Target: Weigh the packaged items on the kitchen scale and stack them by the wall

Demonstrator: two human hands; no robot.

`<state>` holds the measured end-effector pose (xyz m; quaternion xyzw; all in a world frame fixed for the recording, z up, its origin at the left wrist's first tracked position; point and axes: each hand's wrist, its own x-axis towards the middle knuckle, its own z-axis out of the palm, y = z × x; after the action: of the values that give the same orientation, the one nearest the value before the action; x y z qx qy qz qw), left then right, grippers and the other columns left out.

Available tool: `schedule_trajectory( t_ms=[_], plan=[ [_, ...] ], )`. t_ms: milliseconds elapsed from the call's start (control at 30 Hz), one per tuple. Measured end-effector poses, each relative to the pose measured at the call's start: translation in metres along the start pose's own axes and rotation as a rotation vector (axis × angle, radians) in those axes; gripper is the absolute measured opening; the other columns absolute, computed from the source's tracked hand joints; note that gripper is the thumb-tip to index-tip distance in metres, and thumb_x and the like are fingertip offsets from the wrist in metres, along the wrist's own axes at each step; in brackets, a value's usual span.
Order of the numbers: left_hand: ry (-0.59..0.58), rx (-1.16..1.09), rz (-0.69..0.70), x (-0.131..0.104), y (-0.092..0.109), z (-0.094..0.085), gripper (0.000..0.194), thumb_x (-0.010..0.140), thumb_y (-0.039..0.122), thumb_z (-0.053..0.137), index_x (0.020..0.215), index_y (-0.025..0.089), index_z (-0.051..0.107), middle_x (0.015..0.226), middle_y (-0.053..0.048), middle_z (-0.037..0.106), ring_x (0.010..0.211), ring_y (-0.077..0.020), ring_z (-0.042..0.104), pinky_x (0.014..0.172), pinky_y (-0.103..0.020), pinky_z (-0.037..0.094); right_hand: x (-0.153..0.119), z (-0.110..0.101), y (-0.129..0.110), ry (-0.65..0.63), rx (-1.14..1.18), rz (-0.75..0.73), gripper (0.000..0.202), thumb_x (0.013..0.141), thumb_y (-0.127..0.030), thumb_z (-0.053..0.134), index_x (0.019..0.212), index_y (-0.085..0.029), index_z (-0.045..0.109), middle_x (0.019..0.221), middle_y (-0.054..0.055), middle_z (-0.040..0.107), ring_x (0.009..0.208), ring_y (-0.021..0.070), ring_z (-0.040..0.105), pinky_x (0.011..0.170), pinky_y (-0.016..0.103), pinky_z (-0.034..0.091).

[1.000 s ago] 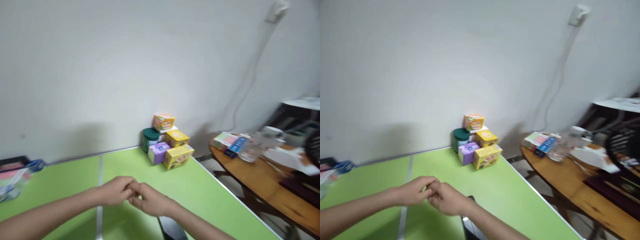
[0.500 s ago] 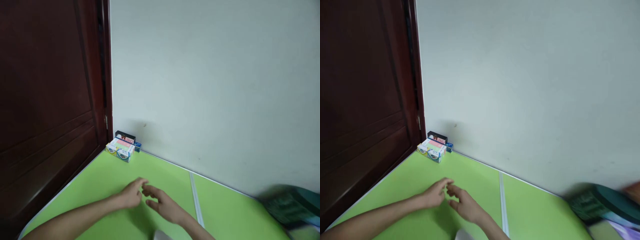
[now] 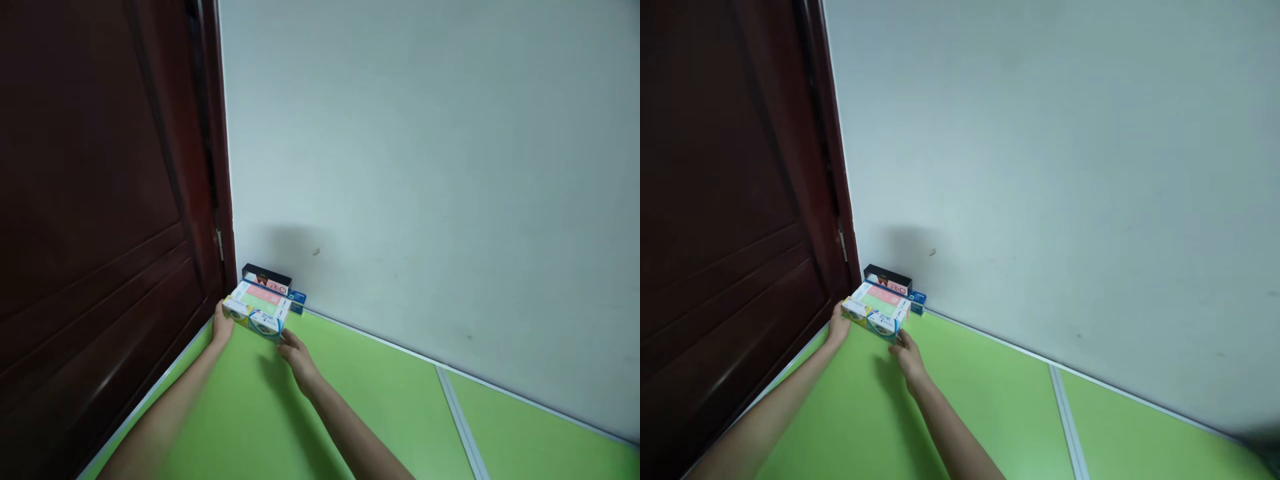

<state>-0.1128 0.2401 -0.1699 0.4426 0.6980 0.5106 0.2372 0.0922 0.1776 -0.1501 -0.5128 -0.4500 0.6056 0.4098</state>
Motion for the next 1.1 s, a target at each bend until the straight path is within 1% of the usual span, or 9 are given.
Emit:
schedule_trajectory(
  t_ms=[100,233,333,433,567,700,900,1000,1100],
  plan=[
    [-0.029,0.048,0.008,-0.007,-0.011,-0.006,0.057,0.064,0.001,0.051,0.12,0.014,0.048,0.121,-0.013,0.057,0.116,-0.0258,0.052,0.101,-0.039,0.038,0.005,-0.006,0.006,0.038,-0.029,-0.013,0.069,0.06,-0.017,0.053,0.129,-0.013,0.047,0.13,0.011,0.055,0.122,0.0273,0.048,0.098,0.038,0.042],
    [-0.176,0.075,0.059,-0.04,-0.015,-0.026,0.048,0.064,0.006,0.052,0.111,0.014,0.056,0.111,-0.012,0.057,0.109,-0.0257,0.056,0.098,-0.04,0.041,-0.005,-0.036,0.013,0.07,-0.128,-0.031,0.059,0.062,-0.015,0.054,0.121,-0.014,0.053,0.115,0.011,0.063,0.105,0.0258,0.059,0.086,0.037,0.049],
    [-0.345,0.035,0.111,-0.073,-0.013,-0.038,0.042,0.062,0.01,0.057,0.104,0.017,0.06,0.104,-0.008,0.058,0.101,-0.0229,0.059,0.09,-0.037,0.048,-0.021,-0.063,0.014,0.068,-0.241,-0.065,0.056,0.058,-0.011,0.059,0.115,-0.013,0.056,0.102,0.009,0.065,0.092,0.0241,0.062,0.082,0.037,0.05],
    [-0.493,-0.019,0.127,-0.099,-0.01,-0.048,0.039,0.062,0.018,0.063,0.1,0.017,0.061,0.103,-0.008,0.061,0.094,-0.0223,0.062,0.082,-0.036,0.053,-0.041,-0.085,0.012,0.055,-0.353,-0.106,0.041,0.057,-0.008,0.061,0.097,-0.014,0.063,0.093,0.006,0.066,0.088,0.0226,0.061,0.083,0.036,0.049],
    [-0.599,-0.091,0.077,-0.121,0.002,-0.063,0.04,0.062,0.025,0.065,0.1,0.016,0.057,0.103,-0.008,0.065,0.097,-0.0236,0.063,0.085,-0.039,0.053,-0.077,-0.108,0.009,0.093,-0.447,-0.119,0.03,0.061,-0.013,0.063,0.091,-0.016,0.064,0.093,0.006,0.065,0.082,0.0212,0.06,0.078,0.037,0.05],
    [-0.764,-0.145,-0.004,-0.16,0.037,-0.077,0.043,0.062,0.025,0.067,0.103,0.016,0.058,0.11,-0.008,0.064,0.102,-0.0241,0.062,0.091,-0.041,0.05,-0.134,-0.125,0.006,0.147,-0.457,-0.102,0.031,0.066,-0.019,0.062,0.097,-0.016,0.061,0.097,0.006,0.063,0.082,0.02,0.059,0.077,0.036,0.05],
    [-0.965,-0.084,0.03,-0.27,0.094,-0.081,0.039,0.067,0.02,0.066,0.106,0.023,0.062,0.113,-0.005,0.063,0.101,-0.022,0.061,0.089,-0.038,0.052,-0.258,-0.13,0.005,0.118,-0.388,-0.093,0.033,0.075,-0.028,0.06,0.107,-0.021,0.056,0.104,0.005,0.058,0.092,0.0186,0.056,0.08,0.032,0.049],
    [-1.024,-0.077,0.107,-0.322,0.102,-0.083,0.039,0.069,0.016,0.065,0.106,0.026,0.062,0.112,-0.003,0.063,0.099,-0.021,0.061,0.09,-0.037,0.052,-0.322,-0.132,0.009,0.126,-0.391,-0.112,0.03,0.082,-0.032,0.055,0.111,-0.023,0.053,0.106,0.005,0.053,0.095,0.0187,0.054,0.08,0.032,0.049],
    [-1.033,-0.035,0.179,-0.357,0.094,-0.083,0.045,0.07,0.011,0.061,0.111,0.028,0.061,0.116,-0.003,0.061,0.105,-0.0207,0.059,0.094,-0.038,0.048,-0.364,-0.136,0.019,0.135,-0.413,-0.109,0.029,0.088,-0.028,0.048,0.117,-0.026,0.049,0.114,0.006,0.048,0.1,0.0187,0.053,0.082,0.032,0.049]
  ],
)
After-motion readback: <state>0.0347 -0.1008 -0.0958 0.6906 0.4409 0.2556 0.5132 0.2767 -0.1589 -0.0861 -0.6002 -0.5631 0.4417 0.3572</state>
